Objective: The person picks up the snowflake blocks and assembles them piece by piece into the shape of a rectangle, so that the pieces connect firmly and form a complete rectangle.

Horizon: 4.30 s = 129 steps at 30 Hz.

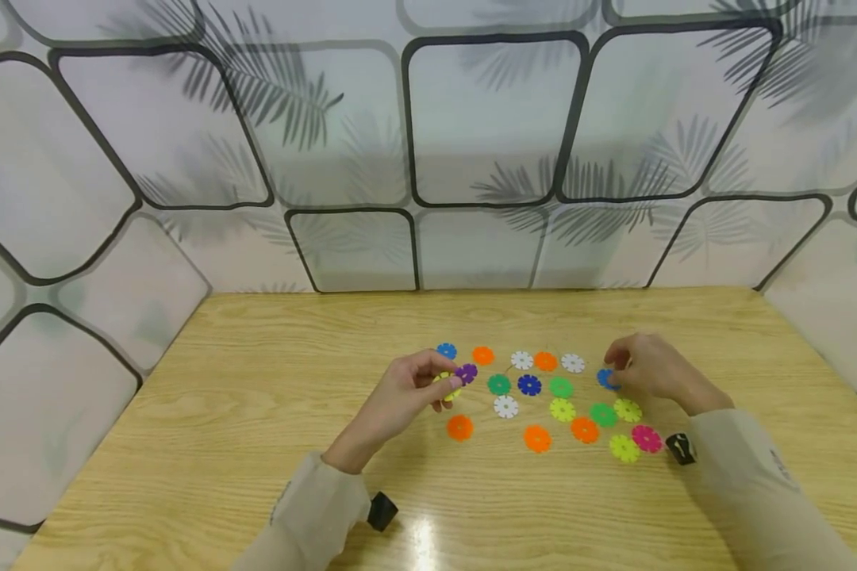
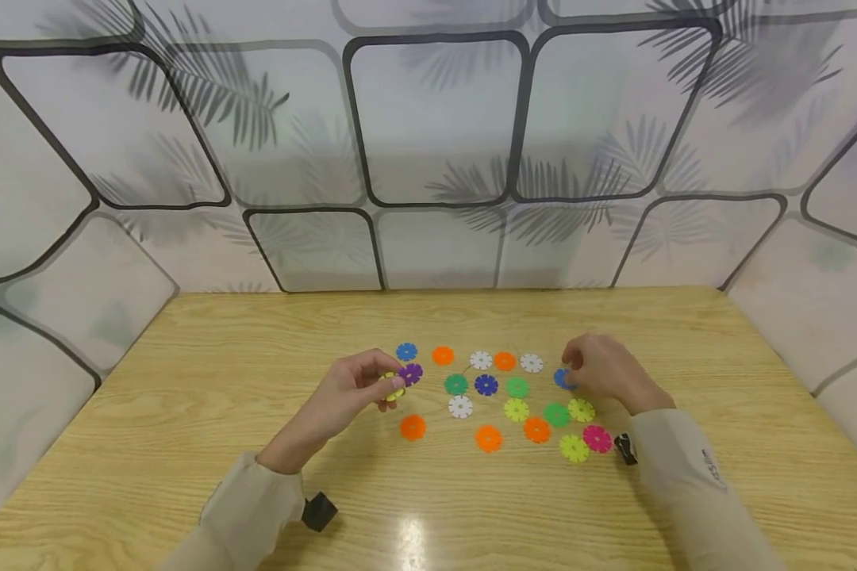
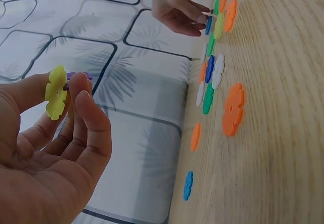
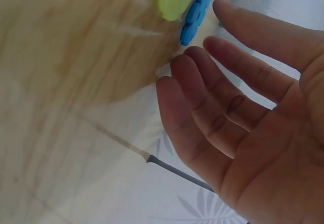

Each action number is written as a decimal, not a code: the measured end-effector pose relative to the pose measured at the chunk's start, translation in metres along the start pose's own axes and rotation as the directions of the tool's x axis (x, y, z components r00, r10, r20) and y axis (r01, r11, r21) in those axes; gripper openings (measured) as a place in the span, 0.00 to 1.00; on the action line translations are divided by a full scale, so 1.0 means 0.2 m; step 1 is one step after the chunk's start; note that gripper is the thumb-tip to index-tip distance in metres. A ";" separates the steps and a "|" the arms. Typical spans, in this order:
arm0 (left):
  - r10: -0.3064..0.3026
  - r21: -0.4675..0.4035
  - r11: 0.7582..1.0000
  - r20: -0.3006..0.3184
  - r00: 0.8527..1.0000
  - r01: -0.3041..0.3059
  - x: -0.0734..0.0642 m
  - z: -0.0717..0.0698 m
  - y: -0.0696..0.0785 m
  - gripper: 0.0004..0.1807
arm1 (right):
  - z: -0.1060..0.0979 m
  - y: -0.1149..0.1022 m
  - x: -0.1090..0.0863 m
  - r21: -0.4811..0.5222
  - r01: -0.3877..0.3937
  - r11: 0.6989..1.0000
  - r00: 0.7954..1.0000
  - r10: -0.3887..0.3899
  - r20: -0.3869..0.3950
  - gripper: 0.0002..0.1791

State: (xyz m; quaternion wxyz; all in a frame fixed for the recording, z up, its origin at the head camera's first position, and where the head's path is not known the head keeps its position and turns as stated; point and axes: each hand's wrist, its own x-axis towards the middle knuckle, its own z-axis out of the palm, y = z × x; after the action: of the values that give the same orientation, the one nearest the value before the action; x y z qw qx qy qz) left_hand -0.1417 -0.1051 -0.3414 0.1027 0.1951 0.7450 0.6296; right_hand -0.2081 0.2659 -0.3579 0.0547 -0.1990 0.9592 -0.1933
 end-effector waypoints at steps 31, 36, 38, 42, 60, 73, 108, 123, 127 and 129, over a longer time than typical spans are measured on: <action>0.003 0.012 1.000 0.032 0.999 -0.003 -0.01 0.01 -0.01 0.10 | -0.02 -0.06 -0.02 0.303 0.006 0.953 1.000 -0.002 -0.012 0.02; 0.020 0.005 1.000 0.048 0.999 -0.020 -0.01 0.01 -0.01 0.10 | -0.02 -0.09 -0.02 0.394 0.004 0.919 1.000 0.004 -0.021 0.02; 0.029 0.000 1.000 0.053 0.998 -0.029 0.00 0.01 -0.02 0.10 | -0.02 -0.11 -0.02 0.422 0.008 0.906 1.000 0.002 -0.024 0.03; 0.037 -0.008 0.999 0.054 0.998 -0.037 0.00 0.01 -0.02 0.10 | -0.02 -0.15 -0.02 0.468 0.032 0.883 0.999 -0.019 -0.033 0.04; 0.020 0.001 1.000 0.035 0.999 -0.021 -0.01 0.01 -0.01 0.09 | 0.02 -0.37 0.00 0.556 0.122 0.822 0.991 -0.066 -0.119 0.03; -0.015 -0.003 1.000 0.024 1.000 0.015 -0.01 0.01 0.00 0.10 | 0.02 -0.49 -0.01 0.552 0.213 0.806 0.975 -0.142 -0.170 0.03; -0.005 -0.032 0.999 0.041 0.999 0.006 -0.01 0.02 0.00 0.10 | 0.09 -0.69 0.03 0.634 0.335 0.697 0.942 -0.261 -0.212 0.06; -0.008 -0.073 0.997 0.061 0.998 0.012 -0.02 0.03 0.01 0.11 | 0.13 -0.69 0.05 0.570 0.485 0.663 0.874 -0.369 -0.315 0.12; -0.016 -0.107 0.994 0.074 0.997 0.024 -0.02 0.02 0.01 0.10 | 0.14 -0.69 0.05 0.529 0.547 0.648 0.837 -0.407 -0.366 0.12; -0.023 -0.132 0.991 0.080 0.997 0.033 -0.02 0.02 0.01 0.09 | 0.15 -0.69 0.05 0.494 0.592 0.637 0.805 -0.436 -0.402 0.13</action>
State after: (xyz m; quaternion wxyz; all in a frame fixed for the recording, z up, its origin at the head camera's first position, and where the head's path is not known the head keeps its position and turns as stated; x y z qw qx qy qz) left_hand -0.1372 -0.1025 -0.3411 0.1535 0.2020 0.6992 0.6684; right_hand -0.1620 0.1335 -0.3321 -0.0624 -0.4120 0.7485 -0.5159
